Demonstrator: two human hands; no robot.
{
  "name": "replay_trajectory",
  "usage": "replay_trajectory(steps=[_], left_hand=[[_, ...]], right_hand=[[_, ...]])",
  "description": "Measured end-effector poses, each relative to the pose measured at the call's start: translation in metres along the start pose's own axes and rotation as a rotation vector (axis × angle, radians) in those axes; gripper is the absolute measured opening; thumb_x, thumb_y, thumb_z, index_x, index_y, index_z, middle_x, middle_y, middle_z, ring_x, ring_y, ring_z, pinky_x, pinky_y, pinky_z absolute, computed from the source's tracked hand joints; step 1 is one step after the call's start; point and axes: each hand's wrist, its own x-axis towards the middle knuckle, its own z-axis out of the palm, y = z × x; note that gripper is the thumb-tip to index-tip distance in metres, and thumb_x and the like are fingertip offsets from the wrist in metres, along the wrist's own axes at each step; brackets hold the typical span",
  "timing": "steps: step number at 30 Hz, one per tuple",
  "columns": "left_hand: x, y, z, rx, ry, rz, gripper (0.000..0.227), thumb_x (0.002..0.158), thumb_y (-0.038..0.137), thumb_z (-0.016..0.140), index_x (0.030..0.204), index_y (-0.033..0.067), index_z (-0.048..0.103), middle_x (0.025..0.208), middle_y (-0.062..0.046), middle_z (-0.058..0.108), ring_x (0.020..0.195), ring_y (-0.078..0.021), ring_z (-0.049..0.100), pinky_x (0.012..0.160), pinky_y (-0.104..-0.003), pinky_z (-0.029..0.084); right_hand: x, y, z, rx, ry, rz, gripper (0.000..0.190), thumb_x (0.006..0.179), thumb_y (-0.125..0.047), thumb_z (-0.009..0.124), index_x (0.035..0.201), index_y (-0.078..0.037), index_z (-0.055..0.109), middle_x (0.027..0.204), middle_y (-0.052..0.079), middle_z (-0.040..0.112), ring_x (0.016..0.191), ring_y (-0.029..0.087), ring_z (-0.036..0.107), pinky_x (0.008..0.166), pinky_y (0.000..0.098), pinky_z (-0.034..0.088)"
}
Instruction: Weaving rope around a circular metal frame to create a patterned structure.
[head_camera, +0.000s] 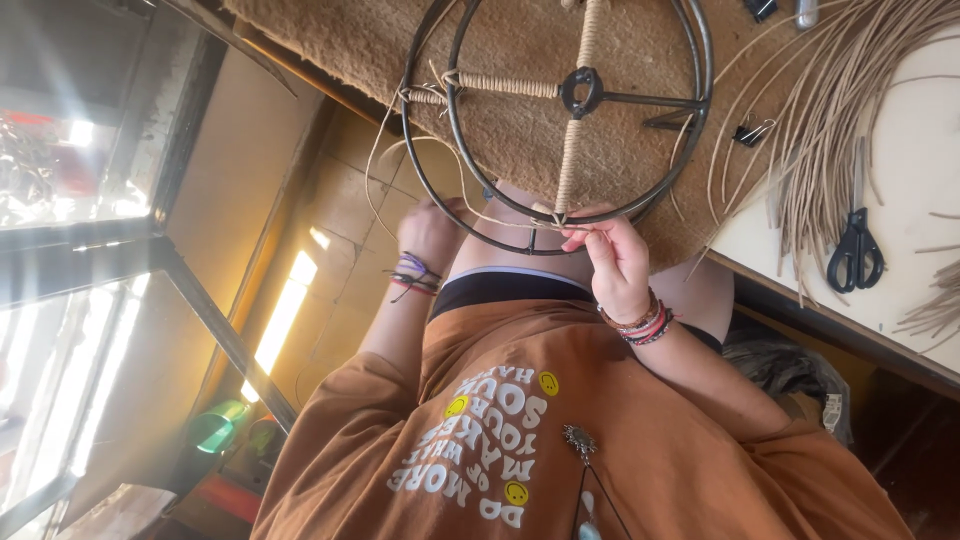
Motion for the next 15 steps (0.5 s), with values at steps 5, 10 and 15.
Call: replay_trajectory(steps=[5, 10, 15], left_hand=[[0.014, 0.052, -0.043, -0.582, -0.100, -0.057, 0.053, 0.077, -0.003, 0.066, 0.128, 0.0107, 0.066, 0.121, -0.016, 0.060, 0.093, -0.0388, 0.070, 0.080, -0.045, 0.059], [0.037, 0.106, 0.003, -2.096, -0.290, -0.344, 0.034, 0.097, -0.003, 0.064, 0.130, 0.0041, 0.065, 0.112, -0.008, 0.074, 0.101, -0.0158, 0.072, 0.094, -0.031, 0.059], [0.043, 0.111, -0.008, -2.086, -0.350, -0.227, 0.039, 0.092, 0.011, 0.057, 0.130, 0.0096, 0.061, 0.095, -0.007, 0.068, 0.096, -0.0237, 0.063, 0.098, -0.040, 0.047]], right_hand=[[0.008, 0.002, 0.002, 0.159, 0.075, 0.015, 0.024, 0.111, -0.011, 0.039, 0.100, 0.004, 0.054, 0.085, 0.015, 0.055, 0.069, 0.026, 0.064, 0.054, 0.0318, 0.053], [0.002, 0.008, 0.001, 0.185, 0.111, 0.052, 0.026, 0.114, -0.017, 0.035, 0.102, 0.001, 0.049, 0.083, 0.004, 0.041, 0.072, 0.014, 0.050, 0.051, 0.0238, 0.043], [0.006, -0.001, 0.005, 0.172, 0.154, 0.057, 0.026, 0.114, -0.017, 0.033, 0.102, 0.000, 0.048, 0.084, 0.002, 0.039, 0.076, 0.015, 0.052, 0.052, 0.0265, 0.049]])
